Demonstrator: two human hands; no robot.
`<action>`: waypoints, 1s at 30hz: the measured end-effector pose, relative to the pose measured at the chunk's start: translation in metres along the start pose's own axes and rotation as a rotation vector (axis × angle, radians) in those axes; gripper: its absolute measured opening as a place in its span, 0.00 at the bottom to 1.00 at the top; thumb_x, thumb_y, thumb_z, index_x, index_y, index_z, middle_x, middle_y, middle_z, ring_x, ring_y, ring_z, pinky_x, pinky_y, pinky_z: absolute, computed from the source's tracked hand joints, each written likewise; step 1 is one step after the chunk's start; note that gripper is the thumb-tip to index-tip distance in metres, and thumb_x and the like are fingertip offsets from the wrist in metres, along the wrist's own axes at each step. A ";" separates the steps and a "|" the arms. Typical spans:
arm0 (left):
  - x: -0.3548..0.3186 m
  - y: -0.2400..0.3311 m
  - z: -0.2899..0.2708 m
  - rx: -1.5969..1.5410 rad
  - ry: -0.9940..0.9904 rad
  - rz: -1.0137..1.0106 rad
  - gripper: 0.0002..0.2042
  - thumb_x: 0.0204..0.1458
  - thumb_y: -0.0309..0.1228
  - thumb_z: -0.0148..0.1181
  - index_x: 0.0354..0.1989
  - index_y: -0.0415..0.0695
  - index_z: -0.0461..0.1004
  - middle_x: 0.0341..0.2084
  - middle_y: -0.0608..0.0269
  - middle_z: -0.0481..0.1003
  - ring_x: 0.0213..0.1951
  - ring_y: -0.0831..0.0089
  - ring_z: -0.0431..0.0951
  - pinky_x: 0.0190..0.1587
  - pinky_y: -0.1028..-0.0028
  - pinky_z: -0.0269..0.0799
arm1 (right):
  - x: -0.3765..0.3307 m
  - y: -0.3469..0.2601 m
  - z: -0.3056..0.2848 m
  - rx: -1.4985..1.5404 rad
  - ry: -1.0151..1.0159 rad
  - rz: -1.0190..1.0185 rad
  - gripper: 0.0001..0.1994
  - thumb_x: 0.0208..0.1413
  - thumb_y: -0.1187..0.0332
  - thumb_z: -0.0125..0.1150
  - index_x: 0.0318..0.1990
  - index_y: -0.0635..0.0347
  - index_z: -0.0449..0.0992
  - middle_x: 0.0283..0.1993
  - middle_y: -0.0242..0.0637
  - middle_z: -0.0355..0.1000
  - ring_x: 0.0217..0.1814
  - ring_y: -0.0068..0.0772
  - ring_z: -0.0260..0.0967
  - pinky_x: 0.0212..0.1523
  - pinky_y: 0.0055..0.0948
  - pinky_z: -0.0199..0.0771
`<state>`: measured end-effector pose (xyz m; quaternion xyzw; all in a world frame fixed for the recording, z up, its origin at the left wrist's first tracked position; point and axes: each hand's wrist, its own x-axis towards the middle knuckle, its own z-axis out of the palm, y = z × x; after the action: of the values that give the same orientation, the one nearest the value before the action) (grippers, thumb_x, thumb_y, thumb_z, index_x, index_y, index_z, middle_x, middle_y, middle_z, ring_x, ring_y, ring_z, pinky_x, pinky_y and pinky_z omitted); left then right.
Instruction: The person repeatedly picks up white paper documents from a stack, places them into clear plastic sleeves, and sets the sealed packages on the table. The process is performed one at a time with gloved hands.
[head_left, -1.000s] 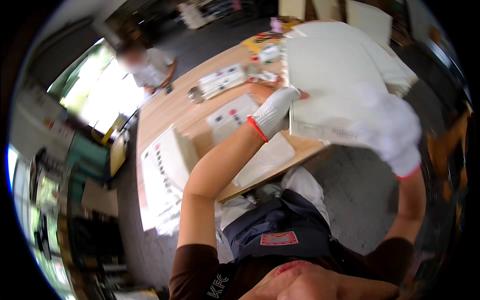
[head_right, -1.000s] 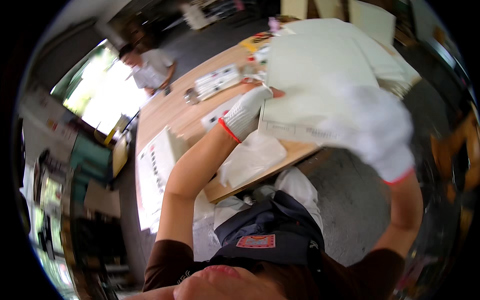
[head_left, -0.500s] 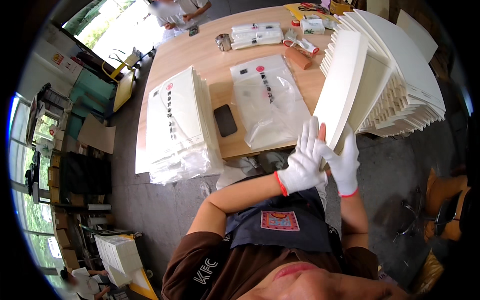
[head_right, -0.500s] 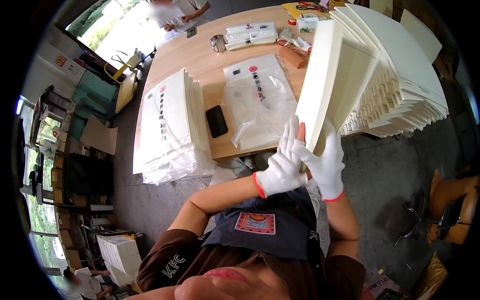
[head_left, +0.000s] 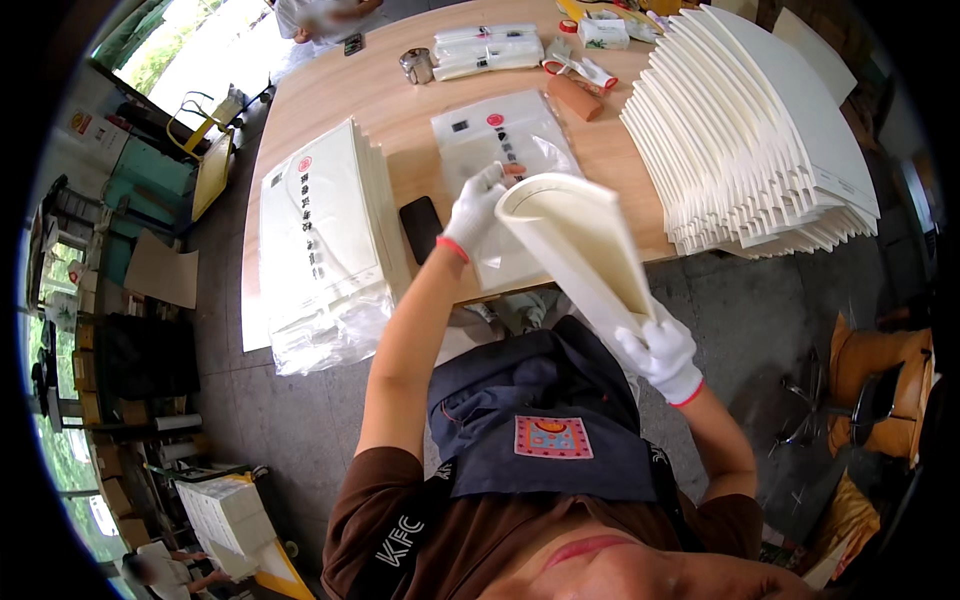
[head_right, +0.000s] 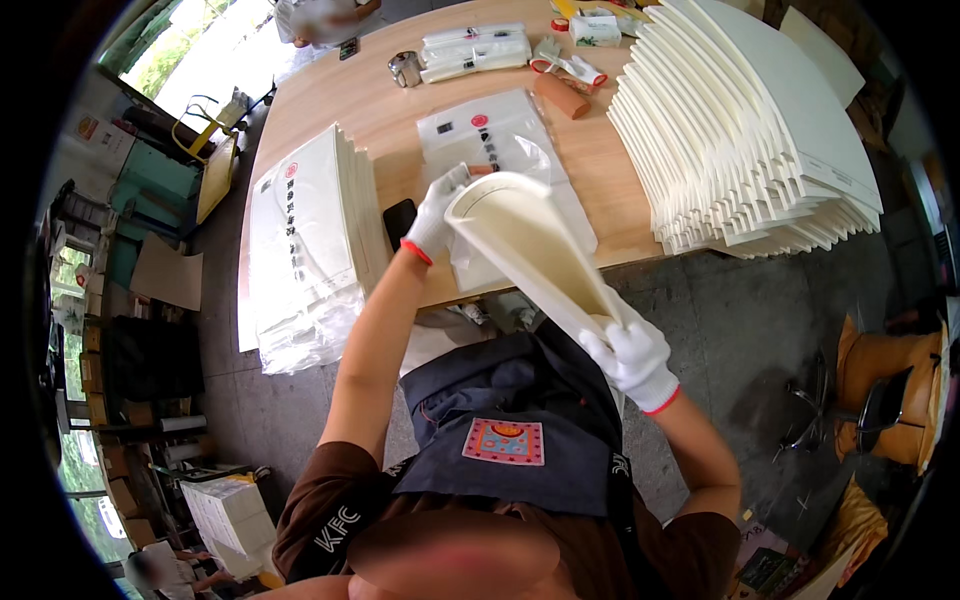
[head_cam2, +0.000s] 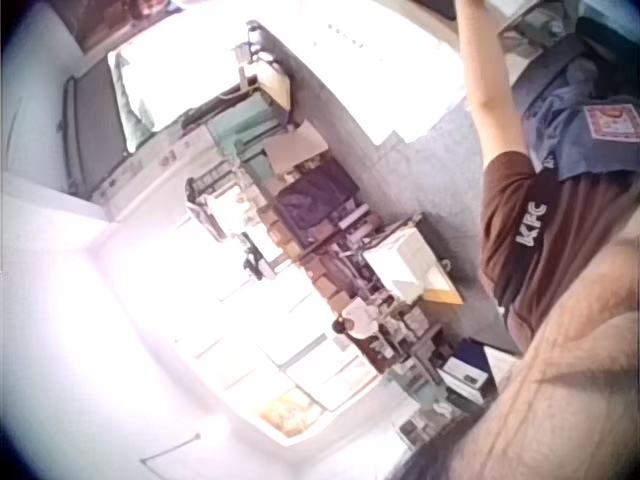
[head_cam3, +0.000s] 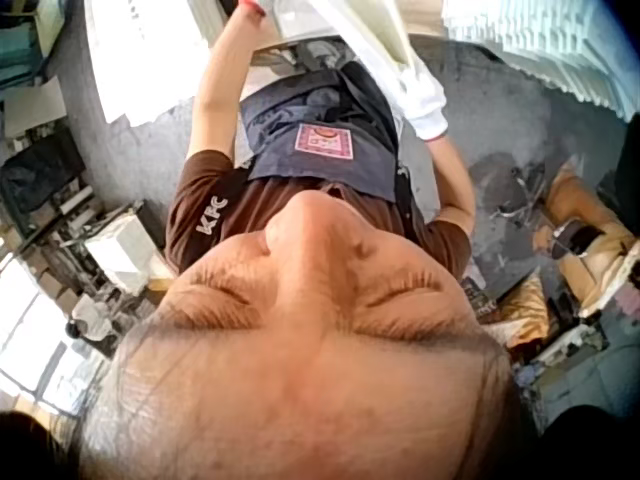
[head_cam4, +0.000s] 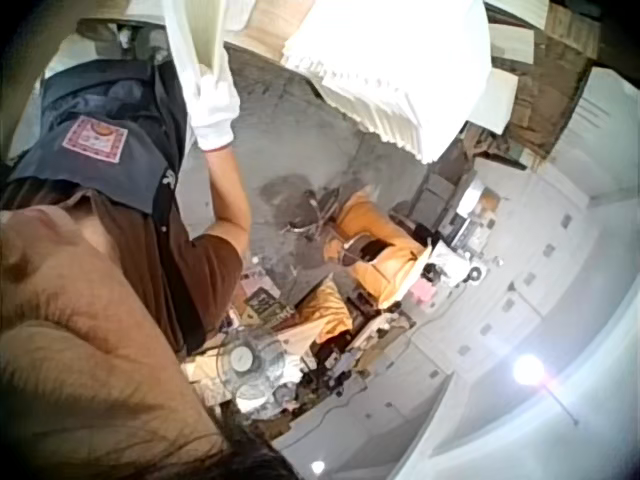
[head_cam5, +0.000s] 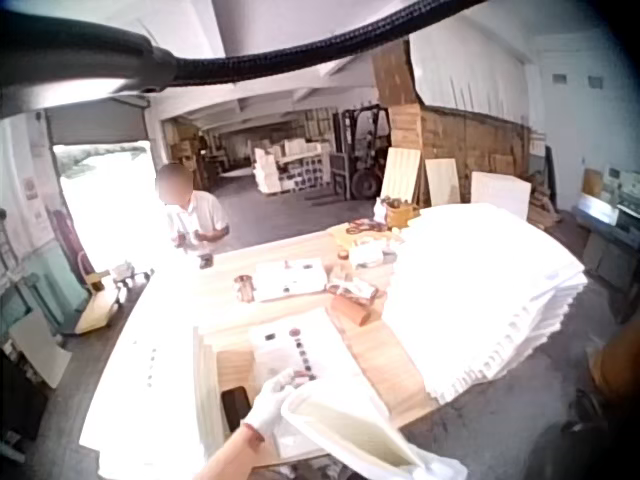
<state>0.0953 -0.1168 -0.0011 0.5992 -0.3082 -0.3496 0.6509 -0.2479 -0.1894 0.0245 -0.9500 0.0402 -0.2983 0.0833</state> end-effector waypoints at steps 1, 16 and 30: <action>0.009 0.015 -0.006 -0.087 -0.030 -0.093 0.16 0.52 0.24 0.47 0.49 0.42 0.72 0.23 0.69 0.70 0.25 0.76 0.72 0.31 0.76 0.71 | 0.001 -0.002 0.010 -0.005 -0.043 0.102 0.08 0.53 0.66 0.59 0.39 0.55 0.72 0.46 0.48 0.72 0.37 0.43 0.75 0.33 0.36 0.77; -0.064 0.074 0.059 1.054 -0.086 0.801 0.15 0.44 0.22 0.53 0.40 0.52 0.76 0.25 0.63 0.73 0.27 0.63 0.76 0.26 0.66 0.71 | 0.036 0.000 0.020 0.032 -0.412 0.328 0.15 0.54 0.56 0.52 0.38 0.58 0.73 0.36 0.43 0.72 0.33 0.46 0.74 0.33 0.43 0.75; -0.101 0.082 -0.006 0.400 0.064 0.103 0.15 0.59 0.21 0.46 0.53 0.46 0.71 0.28 0.69 0.75 0.20 0.85 0.69 0.25 0.80 0.69 | 0.039 0.006 0.018 0.139 -0.484 0.212 0.14 0.54 0.57 0.53 0.32 0.59 0.74 0.35 0.43 0.72 0.30 0.49 0.73 0.29 0.42 0.74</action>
<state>0.0504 -0.0269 0.0818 0.7107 -0.3807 -0.2286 0.5456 -0.2060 -0.1980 0.0302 -0.9761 0.0979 -0.0540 0.1862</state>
